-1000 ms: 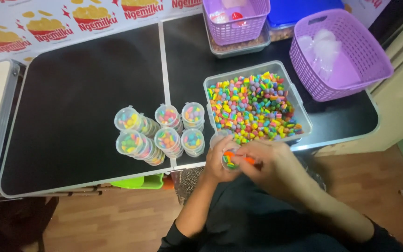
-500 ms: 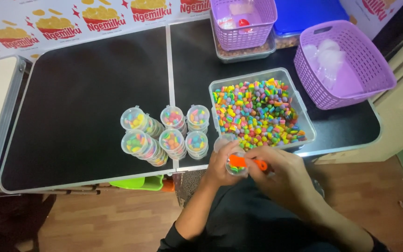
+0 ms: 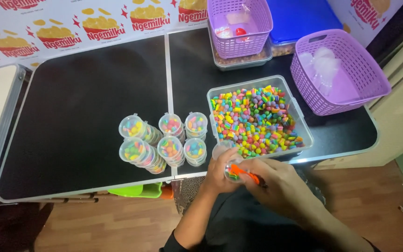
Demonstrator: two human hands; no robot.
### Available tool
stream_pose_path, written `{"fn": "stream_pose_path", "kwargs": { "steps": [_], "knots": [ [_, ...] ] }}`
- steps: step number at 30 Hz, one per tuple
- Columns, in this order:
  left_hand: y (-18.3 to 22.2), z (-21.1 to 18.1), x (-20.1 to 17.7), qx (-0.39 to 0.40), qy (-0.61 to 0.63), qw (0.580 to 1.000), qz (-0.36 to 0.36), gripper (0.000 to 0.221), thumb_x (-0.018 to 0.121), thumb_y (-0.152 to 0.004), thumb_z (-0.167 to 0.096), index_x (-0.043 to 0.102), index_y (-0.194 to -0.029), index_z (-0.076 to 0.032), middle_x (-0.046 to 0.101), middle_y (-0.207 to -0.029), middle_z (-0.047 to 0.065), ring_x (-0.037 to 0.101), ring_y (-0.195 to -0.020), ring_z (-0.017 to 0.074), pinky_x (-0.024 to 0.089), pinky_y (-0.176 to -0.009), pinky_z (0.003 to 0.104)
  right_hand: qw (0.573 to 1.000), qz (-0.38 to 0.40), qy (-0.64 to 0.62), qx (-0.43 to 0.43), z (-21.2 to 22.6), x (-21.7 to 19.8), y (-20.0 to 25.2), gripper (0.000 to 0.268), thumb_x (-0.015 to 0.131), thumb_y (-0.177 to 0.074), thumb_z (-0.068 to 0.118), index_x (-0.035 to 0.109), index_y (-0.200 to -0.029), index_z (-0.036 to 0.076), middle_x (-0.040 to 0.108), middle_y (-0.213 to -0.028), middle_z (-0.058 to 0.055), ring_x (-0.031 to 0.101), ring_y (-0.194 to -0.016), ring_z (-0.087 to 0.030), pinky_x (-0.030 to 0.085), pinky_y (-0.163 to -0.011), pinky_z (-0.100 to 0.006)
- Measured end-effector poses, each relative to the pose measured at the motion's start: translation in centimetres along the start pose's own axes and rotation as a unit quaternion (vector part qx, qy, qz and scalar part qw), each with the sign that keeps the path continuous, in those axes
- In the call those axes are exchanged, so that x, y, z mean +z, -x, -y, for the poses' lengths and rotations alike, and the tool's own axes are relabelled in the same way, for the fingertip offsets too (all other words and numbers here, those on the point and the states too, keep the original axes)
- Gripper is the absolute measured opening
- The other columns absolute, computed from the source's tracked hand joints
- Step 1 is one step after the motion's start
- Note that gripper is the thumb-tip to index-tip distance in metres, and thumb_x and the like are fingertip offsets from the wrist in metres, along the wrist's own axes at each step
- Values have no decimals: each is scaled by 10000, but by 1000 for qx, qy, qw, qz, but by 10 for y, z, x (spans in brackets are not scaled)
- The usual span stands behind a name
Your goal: The person scoops colorful candies from a large tray into small clear plastic cups using an orange scoop. They fill several cups and place them on the table, then retrieve a lid from a purple basket to close a filled cup. The process repeats with additional cups.
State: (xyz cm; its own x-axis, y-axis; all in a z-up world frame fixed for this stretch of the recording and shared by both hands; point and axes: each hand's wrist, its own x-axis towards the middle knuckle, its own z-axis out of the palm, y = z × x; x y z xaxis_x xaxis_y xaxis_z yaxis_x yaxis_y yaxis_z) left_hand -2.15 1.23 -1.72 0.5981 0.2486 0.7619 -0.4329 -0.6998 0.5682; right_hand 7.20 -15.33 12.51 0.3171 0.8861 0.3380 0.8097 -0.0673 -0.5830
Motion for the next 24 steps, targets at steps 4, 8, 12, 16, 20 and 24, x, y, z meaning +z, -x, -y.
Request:
{"fn": "stream_pose_path", "kwargs": {
  "steps": [4,8,12,16,20,24],
  "knots": [
    [-4,0,0,29,7,1000,0,666,739,-963,-360,455,-1414,37,693,-1077,172,688,-908,318,552,-843,444,1000,-1,-17,-20,5,-1,-3,201,637,-942,218,703,-1099,111,777,-1074,-86,748,-959,-270,552,-836,-376],
    [-4,1,-1,29,3,1000,1,655,705,-979,-375,452,-1420,38,709,-1094,164,714,-921,324,564,-864,448,999,-30,-12,-12,3,6,-2,182,673,-917,208,713,-1066,112,782,-1039,-81,754,-905,-259,570,-774,-378],
    [-1,1,0,41,-26,999,-14,658,762,-946,-331,478,-1409,41,663,-1136,171,692,-971,346,573,-889,459,998,-50,-5,27,-1,10,-1,189,640,-931,237,723,-1037,104,792,-997,-51,757,-894,-249,558,-791,-377],
    [5,4,1,33,1,999,4,707,816,-915,-273,445,-1427,43,671,-1097,163,679,-925,306,557,-852,440,998,-33,-6,60,-3,9,4,206,634,-930,271,715,-1053,128,791,-1016,-27,765,-880,-230,569,-737,-372],
    [11,9,0,-23,7,999,31,772,837,-870,-358,451,-1442,-11,642,-1127,173,659,-930,303,559,-805,423,996,-80,1,36,-3,8,4,180,639,-887,180,694,-1038,96,785,-964,-38,748,-773,-215,566,-632,-358],
    [11,10,1,-9,-4,1000,22,807,731,-913,-532,456,-1439,15,678,-1137,159,694,-961,331,564,-874,458,994,-105,12,-12,0,9,5,156,624,-911,176,682,-1046,122,784,-972,-27,762,-789,-215,564,-641,-355]
  ]
}}
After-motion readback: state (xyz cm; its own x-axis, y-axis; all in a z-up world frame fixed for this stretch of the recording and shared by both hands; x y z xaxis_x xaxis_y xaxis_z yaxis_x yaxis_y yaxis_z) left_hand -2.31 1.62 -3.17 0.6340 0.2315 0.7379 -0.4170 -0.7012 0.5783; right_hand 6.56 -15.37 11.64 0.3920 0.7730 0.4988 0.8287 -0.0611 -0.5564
